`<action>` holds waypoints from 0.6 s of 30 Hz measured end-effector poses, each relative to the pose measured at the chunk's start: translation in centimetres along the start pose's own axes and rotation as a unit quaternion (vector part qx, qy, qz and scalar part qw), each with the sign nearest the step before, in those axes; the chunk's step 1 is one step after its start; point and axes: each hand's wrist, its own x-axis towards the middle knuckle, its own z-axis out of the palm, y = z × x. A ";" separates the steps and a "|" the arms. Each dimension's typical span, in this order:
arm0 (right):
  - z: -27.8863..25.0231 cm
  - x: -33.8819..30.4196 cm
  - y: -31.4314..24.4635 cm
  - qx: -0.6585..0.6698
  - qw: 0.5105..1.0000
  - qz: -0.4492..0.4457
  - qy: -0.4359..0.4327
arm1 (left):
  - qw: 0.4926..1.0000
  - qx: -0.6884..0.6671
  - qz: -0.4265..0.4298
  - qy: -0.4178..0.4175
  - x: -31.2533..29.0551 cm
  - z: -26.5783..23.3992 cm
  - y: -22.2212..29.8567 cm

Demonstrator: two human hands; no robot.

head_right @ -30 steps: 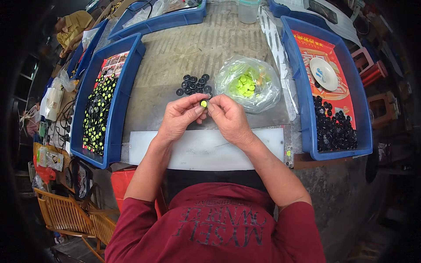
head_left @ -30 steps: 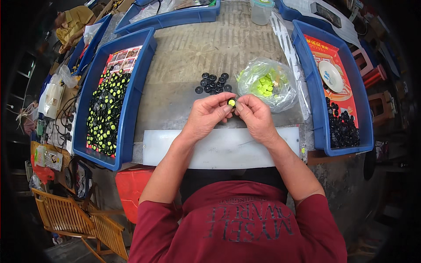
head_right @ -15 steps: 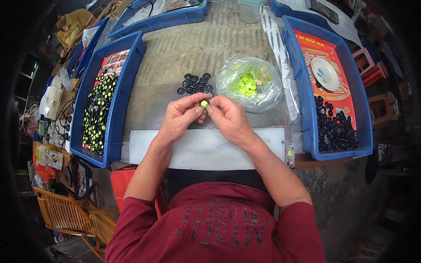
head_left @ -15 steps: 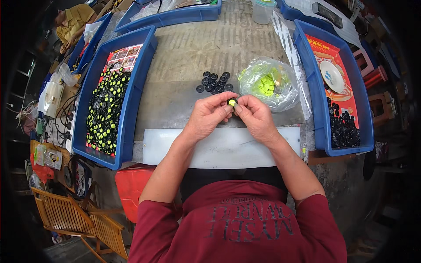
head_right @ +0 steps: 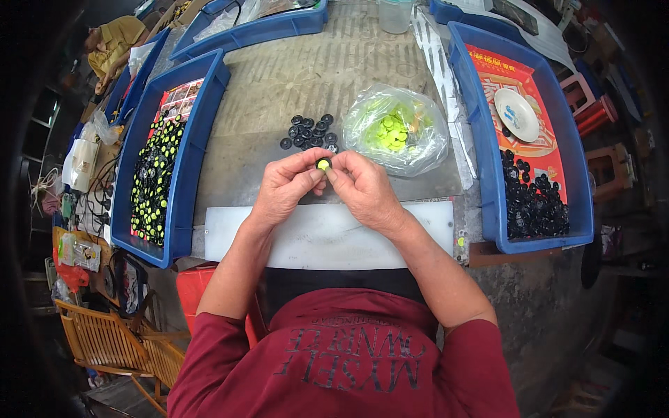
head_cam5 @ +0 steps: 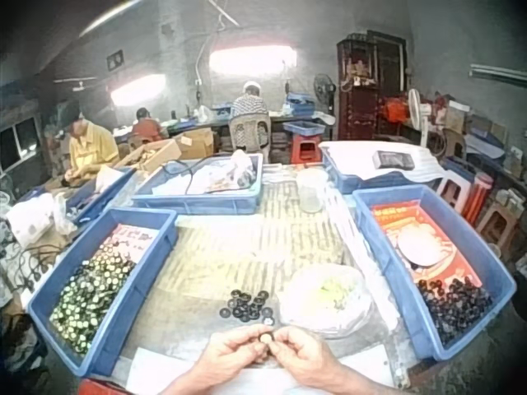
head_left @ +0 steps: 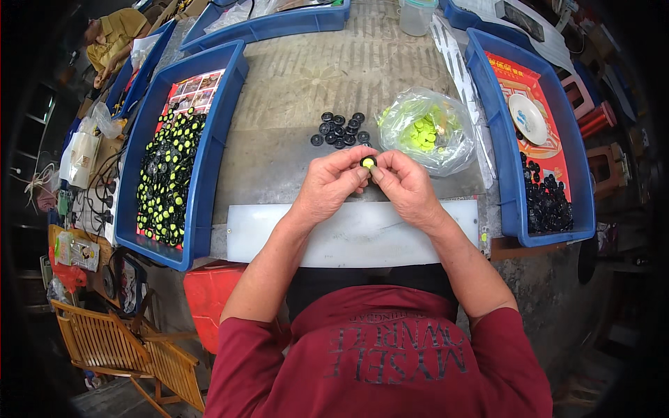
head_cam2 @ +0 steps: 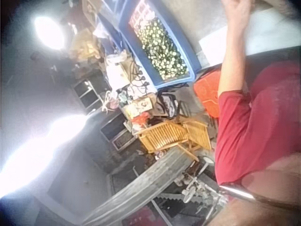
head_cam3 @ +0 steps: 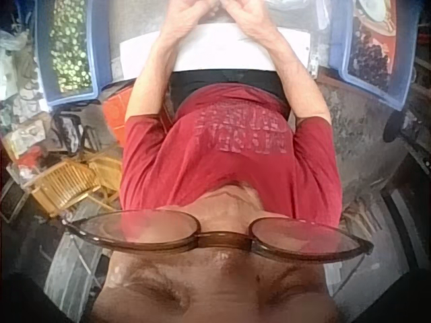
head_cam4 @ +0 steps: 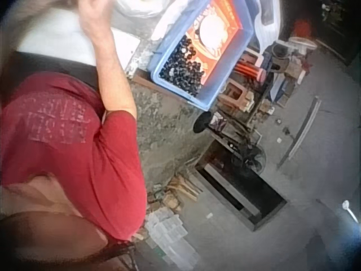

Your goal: The person takes black circular pieces from a tray, places them on the table, and inserts small yellow components from a plastic bag into the center of the black pieces by hand.

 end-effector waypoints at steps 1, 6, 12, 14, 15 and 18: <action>0.0 0.0 0.0 -0.011 1.000 -0.006 0.000 | 1.000 -0.007 0.000 0.001 0.0 0.0 -0.1; 0.0 0.0 -0.4 -0.081 0.996 -0.025 0.007 | 1.000 -0.014 -0.007 0.009 -0.1 0.1 -0.2; 0.3 0.0 -0.6 -0.141 0.988 -0.057 0.021 | 1.000 0.012 0.010 0.027 0.0 0.2 -0.7; 0.3 0.0 -0.6 -0.155 0.986 -0.059 0.025 | 0.999 0.017 0.011 0.038 0.1 0.3 -0.8; 0.4 0.0 -0.6 -0.153 0.986 -0.058 0.027 | 0.999 0.017 0.009 0.037 0.1 0.3 -0.8; 0.4 -0.1 -0.5 -0.154 0.986 -0.059 0.033 | 0.999 0.024 0.014 0.042 0.1 0.5 -0.7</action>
